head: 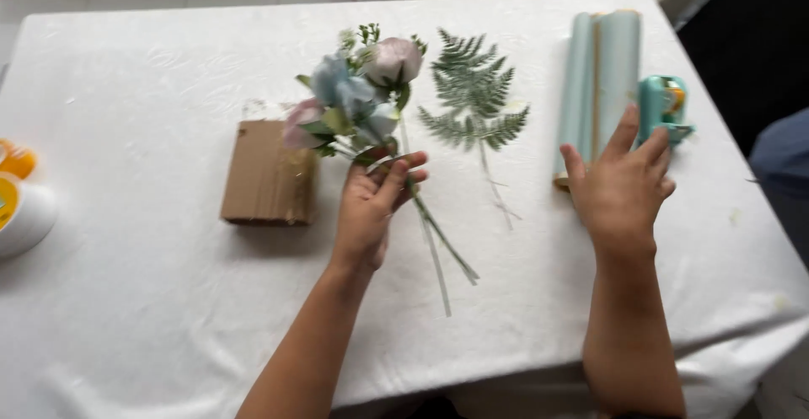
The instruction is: Arranging artificial flowers and leaves, taping a small box, and preparing wrapping materials for a gift.
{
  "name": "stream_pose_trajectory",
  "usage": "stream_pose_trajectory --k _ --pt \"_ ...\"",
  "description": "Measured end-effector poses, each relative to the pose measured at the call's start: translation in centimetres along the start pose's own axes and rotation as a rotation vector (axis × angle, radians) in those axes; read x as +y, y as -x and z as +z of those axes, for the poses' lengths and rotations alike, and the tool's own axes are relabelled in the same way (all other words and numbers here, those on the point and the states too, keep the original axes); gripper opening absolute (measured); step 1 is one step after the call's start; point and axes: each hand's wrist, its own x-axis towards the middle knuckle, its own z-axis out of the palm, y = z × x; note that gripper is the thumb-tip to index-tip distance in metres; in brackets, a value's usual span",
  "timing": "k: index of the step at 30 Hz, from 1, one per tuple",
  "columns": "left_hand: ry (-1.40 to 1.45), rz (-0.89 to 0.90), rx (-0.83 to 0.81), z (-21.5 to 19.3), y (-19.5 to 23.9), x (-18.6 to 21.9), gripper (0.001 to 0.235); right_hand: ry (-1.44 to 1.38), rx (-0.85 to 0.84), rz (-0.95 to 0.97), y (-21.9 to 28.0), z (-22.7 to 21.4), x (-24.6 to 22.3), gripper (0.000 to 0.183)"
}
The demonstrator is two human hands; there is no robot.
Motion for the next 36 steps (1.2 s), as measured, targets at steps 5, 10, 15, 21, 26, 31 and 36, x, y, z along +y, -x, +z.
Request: stream_pose_trajectory --k 5,10,15,21,26,31,36 --pt "-0.189 -0.026 -0.012 0.0 -0.1 0.3 0.023 -0.287 -0.386 0.122 -1.0 -0.2 3.5 0.064" --pt "-0.223 -0.124 0.063 0.1 0.1 0.8 0.018 -0.966 -0.386 0.257 -1.8 0.2 6.8 0.057" --pt "-0.035 -0.302 0.275 0.7 0.1 1.8 0.013 -0.942 -0.316 0.554 -2.8 2.5 9.4 0.055" --pt "-0.014 -0.297 0.298 1.1 0.3 2.5 0.025 -0.401 -0.273 0.329 -3.2 7.8 11.1 0.022" --pt "0.054 -0.215 0.189 0.3 0.0 2.0 0.007 -0.281 -0.315 0.336 -3.3 6.7 10.6 0.037" --pt "0.022 -0.219 0.181 0.2 -0.3 2.3 0.030 -0.152 -0.749 0.453 -2.1 0.6 8.2 0.040" --pt "-0.134 -0.124 0.093 0.0 -0.2 2.4 0.039 -0.543 -0.617 0.453 -1.0 2.9 12.3 0.030"
